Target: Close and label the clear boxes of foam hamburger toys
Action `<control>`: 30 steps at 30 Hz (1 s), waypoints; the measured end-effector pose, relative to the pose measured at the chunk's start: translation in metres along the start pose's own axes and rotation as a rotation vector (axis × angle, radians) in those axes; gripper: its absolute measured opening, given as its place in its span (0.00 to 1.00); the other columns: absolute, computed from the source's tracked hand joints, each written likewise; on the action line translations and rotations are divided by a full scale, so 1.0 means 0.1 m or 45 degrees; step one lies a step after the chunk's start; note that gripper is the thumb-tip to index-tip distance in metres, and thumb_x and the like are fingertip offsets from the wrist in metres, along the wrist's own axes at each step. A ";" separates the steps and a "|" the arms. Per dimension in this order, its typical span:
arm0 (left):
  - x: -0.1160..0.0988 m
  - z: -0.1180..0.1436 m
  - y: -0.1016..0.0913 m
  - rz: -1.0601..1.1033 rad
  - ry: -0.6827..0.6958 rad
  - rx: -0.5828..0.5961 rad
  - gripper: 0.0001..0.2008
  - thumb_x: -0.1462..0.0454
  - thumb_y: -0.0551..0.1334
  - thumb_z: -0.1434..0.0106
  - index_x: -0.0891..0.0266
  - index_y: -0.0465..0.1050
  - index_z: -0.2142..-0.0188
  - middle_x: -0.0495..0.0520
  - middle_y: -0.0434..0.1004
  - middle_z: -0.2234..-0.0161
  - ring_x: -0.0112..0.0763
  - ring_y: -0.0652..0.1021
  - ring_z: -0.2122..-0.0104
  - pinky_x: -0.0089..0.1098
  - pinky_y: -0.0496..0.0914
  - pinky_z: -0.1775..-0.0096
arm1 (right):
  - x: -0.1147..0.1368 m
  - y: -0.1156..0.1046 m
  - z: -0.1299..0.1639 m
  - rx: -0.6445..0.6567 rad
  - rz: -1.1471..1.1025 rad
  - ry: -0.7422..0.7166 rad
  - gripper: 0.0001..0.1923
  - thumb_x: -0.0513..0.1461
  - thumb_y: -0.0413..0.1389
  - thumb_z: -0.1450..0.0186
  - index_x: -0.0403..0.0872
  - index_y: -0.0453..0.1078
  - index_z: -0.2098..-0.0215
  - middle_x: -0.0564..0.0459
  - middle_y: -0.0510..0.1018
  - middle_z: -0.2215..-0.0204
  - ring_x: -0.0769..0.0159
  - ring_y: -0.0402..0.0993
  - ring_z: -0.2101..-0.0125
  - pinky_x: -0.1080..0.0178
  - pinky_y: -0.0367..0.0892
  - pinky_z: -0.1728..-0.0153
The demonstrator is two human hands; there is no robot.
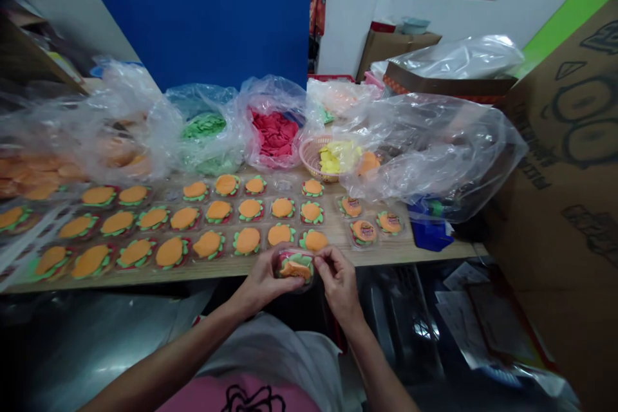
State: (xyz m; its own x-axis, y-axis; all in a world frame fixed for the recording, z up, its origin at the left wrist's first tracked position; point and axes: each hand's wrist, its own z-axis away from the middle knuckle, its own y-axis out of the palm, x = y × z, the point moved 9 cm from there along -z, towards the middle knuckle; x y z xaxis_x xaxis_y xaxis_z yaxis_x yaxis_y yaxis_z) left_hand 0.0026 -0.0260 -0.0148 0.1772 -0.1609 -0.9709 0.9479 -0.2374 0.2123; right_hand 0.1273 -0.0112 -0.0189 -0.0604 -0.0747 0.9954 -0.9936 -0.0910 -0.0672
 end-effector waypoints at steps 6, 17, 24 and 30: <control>0.08 0.07 -0.04 -0.011 -0.068 -0.015 0.20 0.67 0.67 0.55 0.66 0.70 0.60 0.53 0.73 0.66 0.30 0.72 0.66 0.28 0.65 0.63 | -0.06 0.02 0.08 0.035 -0.004 0.074 0.08 0.42 0.53 0.41 0.46 0.65 0.75 0.57 0.65 0.79 0.70 0.61 0.76 0.69 0.58 0.74; 0.67 0.19 0.19 1.105 -0.758 0.061 0.24 0.47 0.61 0.51 0.68 0.72 0.67 0.56 0.74 0.76 0.30 0.73 0.80 0.26 0.63 0.81 | 0.19 0.02 -0.04 0.156 -0.100 0.042 0.09 0.43 0.55 0.42 0.48 0.70 0.65 0.53 0.74 0.70 0.65 0.70 0.67 0.64 0.67 0.65; 0.44 0.20 0.40 1.284 -0.552 0.292 0.29 0.43 0.53 0.48 0.70 0.71 0.67 0.50 0.66 0.85 0.18 0.63 0.90 0.19 0.47 0.89 | 0.22 0.21 -0.08 0.265 -0.173 0.016 0.10 0.41 0.54 0.41 0.49 0.69 0.61 0.53 0.74 0.67 0.67 0.71 0.71 0.64 0.68 0.69; 0.54 0.16 0.35 1.198 -0.659 0.127 0.25 0.47 0.59 0.50 0.69 0.71 0.68 0.52 0.69 0.83 0.21 0.66 0.88 0.20 0.51 0.89 | 0.28 -0.15 -0.06 0.061 -0.095 -0.108 0.05 0.40 0.55 0.41 0.47 0.72 0.69 0.51 0.73 0.66 0.65 0.70 0.65 0.65 0.65 0.64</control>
State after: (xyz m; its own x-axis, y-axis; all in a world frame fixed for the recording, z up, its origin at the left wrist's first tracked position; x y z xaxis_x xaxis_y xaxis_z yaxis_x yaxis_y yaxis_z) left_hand 0.0409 -0.0580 -0.0581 0.6679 -0.6996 -0.2539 0.4599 0.1197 0.8799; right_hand 0.1400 -0.0057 0.0104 0.0238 -0.1498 0.9884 -0.9891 -0.1469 0.0016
